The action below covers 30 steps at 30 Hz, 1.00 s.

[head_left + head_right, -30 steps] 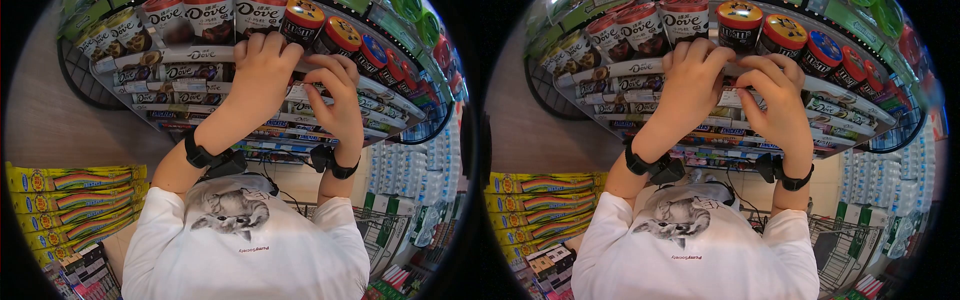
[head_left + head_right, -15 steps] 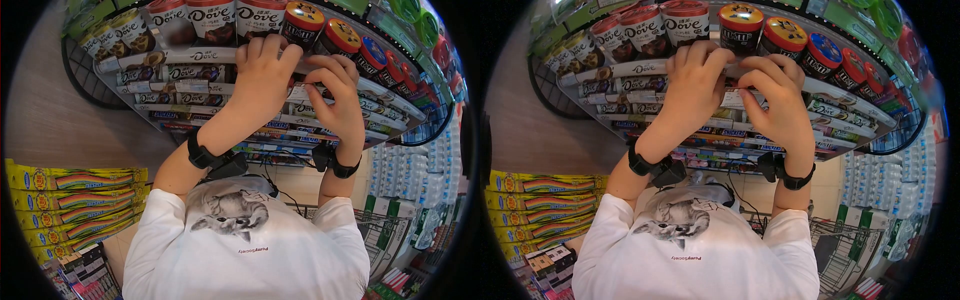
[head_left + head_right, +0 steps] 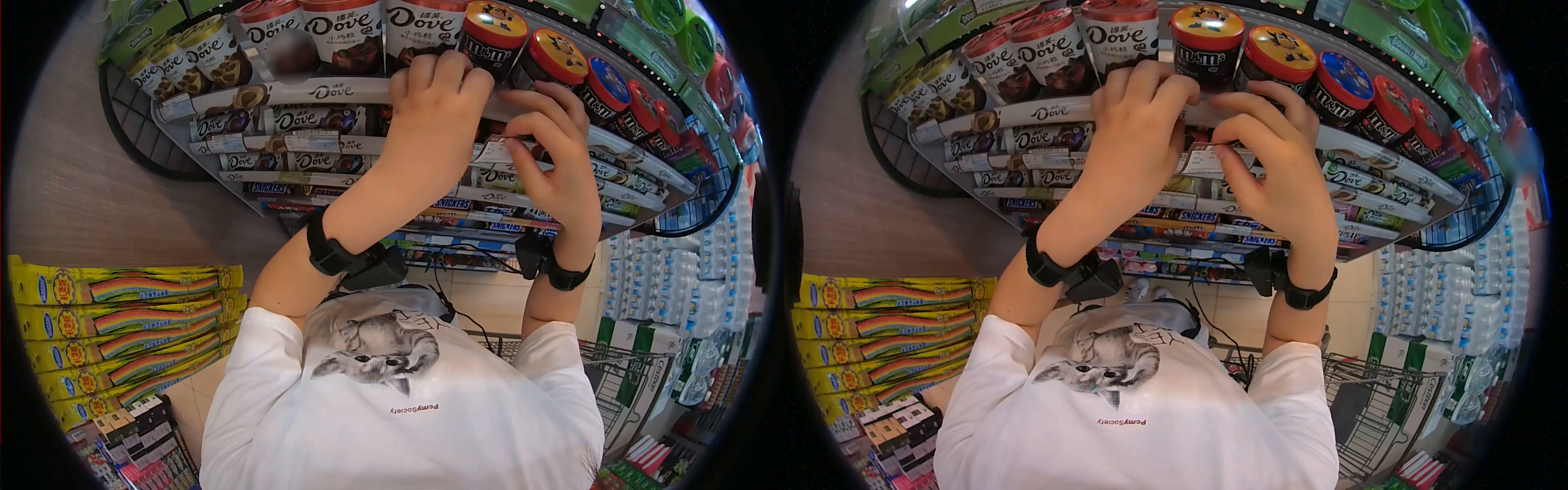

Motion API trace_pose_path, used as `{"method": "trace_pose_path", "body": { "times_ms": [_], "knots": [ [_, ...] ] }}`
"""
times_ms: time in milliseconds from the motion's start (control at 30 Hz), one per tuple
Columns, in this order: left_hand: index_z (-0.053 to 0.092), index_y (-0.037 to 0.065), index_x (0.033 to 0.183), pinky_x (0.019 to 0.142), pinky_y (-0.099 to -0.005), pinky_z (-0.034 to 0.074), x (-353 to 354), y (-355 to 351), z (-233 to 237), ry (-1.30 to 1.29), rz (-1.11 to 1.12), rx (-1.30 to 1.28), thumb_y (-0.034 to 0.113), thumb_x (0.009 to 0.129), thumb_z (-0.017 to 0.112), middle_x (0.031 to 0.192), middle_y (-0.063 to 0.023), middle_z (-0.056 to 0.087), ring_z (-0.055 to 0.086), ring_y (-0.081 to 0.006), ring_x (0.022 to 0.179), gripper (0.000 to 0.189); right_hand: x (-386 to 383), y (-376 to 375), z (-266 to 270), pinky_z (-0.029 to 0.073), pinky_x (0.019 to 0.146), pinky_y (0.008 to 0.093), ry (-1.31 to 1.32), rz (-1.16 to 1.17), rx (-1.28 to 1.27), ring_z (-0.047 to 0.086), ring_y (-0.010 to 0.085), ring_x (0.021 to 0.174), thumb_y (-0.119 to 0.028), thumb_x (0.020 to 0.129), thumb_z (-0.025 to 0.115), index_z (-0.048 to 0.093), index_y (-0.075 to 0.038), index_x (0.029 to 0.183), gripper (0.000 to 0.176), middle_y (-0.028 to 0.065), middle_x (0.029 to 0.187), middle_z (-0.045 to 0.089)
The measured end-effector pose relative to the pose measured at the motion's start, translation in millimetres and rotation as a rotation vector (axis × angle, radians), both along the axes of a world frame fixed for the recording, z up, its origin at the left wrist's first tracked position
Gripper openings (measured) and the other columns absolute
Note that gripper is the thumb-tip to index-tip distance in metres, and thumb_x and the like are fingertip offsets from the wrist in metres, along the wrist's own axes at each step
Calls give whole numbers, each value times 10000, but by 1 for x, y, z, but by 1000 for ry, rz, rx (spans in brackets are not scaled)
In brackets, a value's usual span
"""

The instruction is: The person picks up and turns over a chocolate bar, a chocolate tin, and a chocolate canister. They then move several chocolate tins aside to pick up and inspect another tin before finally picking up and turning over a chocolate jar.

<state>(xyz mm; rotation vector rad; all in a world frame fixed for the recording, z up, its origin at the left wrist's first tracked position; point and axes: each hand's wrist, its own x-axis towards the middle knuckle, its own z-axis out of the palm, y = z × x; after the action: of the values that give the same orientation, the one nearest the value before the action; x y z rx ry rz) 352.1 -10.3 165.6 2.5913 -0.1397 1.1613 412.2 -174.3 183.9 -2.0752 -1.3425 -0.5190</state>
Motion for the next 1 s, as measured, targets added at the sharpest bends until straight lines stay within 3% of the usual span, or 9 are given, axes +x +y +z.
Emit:
{"method": "trace_pose_path", "body": {
  "times_ms": [567, 600, 667, 1000],
  "knots": [
    [524, 107, 974, 830, -401, 343, 5, 1, -4, 49, 79, 59, 104, 597, 773, 1027, -58, 459, 433, -272, 1006, 452, 1, 6, -2, 293, 979, 438, -50, 18, -26, 448, 304, 1158, -66, 722, 638, 582, -94, 807, 106, 14, 1146, 602],
    [524, 107, 974, 830, -401, 343, 6, 0, -4, 47, 78, 59, 104, 597, 773, 1027, -58, 459, 433, -272, 1006, 452, 2, 6, -2, 293, 979, 438, -51, 17, -26, 448, 304, 1158, -66, 722, 638, 582, -94, 807, 106, 14, 1146, 602],
    [539, 58, 856, 751, -346, 339, 8, -1, -5, -24, 162, 157, 120, 600, 645, 905, -70, 474, 456, -235, 892, 284, 2, 6, -1, 293, 978, 434, -43, 15, -27, 457, 299, 1146, -64, 717, 638, 583, -92, 798, 102, 16, 1125, 609],
    [543, 74, 839, 724, -321, 330, 7, -6, -2, -18, 291, 245, 200, 611, 635, 851, -52, 462, 445, -207, 848, 275, 1, 6, 2, 282, 977, 426, -42, 20, -34, 459, 295, 1141, -60, 703, 647, 591, -84, 792, 107, 22, 1111, 616]
  ]
}}
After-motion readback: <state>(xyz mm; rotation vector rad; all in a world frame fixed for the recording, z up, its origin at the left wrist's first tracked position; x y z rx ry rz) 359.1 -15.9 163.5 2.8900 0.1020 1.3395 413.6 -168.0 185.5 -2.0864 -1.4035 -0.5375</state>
